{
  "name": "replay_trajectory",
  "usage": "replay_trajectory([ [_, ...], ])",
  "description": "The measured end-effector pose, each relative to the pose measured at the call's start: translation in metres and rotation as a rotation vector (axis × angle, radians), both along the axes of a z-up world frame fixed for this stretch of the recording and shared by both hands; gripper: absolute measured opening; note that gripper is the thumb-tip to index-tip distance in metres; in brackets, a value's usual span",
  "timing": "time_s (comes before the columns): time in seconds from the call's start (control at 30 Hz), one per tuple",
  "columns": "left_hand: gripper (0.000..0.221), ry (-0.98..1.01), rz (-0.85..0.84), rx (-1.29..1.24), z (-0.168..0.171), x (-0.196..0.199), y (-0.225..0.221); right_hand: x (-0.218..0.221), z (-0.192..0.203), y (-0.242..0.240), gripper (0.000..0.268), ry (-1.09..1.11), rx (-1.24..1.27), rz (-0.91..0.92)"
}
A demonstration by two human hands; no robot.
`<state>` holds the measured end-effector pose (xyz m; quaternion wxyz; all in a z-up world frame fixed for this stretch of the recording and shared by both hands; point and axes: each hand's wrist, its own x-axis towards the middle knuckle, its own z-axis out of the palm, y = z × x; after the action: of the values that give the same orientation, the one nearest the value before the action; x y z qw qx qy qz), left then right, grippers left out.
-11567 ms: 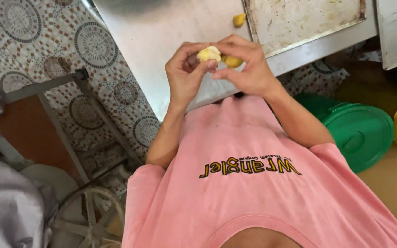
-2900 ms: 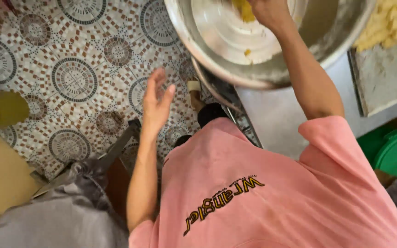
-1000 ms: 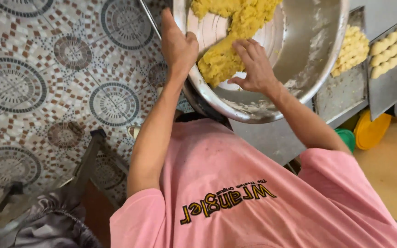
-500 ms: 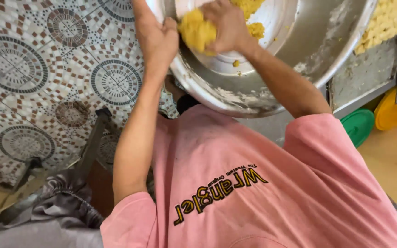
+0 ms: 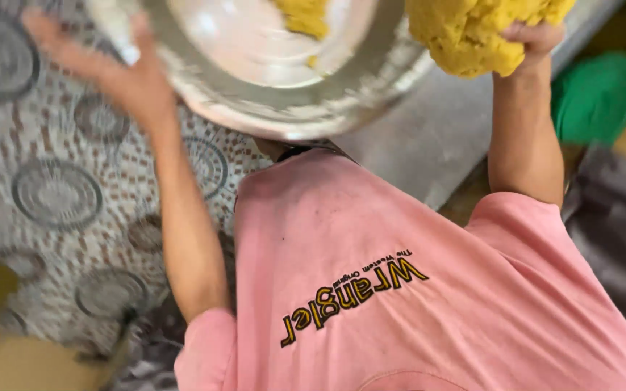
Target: A person portions and shapes dough into small pastries on a bakery production table.
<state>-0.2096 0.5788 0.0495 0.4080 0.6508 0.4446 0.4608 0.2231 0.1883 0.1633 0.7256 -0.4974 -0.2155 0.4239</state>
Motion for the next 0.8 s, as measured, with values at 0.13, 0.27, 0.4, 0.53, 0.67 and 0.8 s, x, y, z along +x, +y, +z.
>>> replay_trajectory([
  [0.13, 0.037, -0.123, -0.068, 0.341, 0.160, -0.008, -0.093, -0.037, -0.020, -0.111, 0.058, 0.092, -0.095, -0.163],
  [0.27, 0.020, -0.198, -0.246, 0.292, 0.143, 0.001, -0.198, -0.087, -0.049, -0.114, 0.043, -0.325, -0.155, -0.282],
  [0.4, 0.019, -0.044, -0.579, 0.086, 0.110, -0.005, -0.292, -0.110, -0.048, -0.096, 0.031, -0.721, -0.520, -0.344],
  [0.53, 0.017, 0.065, -0.716, -0.088, 0.081, -0.021, -0.359, -0.120, -0.070, -0.113, 0.069, -1.087, -0.995, -0.296],
  [0.67, 0.017, 0.085, -0.638, -0.144, 0.056, 0.010, -0.404, -0.106, -0.104, -0.153, 0.120, -1.099, -1.060, -0.036],
  [0.8, 0.018, 0.085, -0.646, -0.035, 0.018, 0.112, -0.417, -0.074, -0.115, -0.188, 0.113, -1.051, -0.662, 0.134],
])
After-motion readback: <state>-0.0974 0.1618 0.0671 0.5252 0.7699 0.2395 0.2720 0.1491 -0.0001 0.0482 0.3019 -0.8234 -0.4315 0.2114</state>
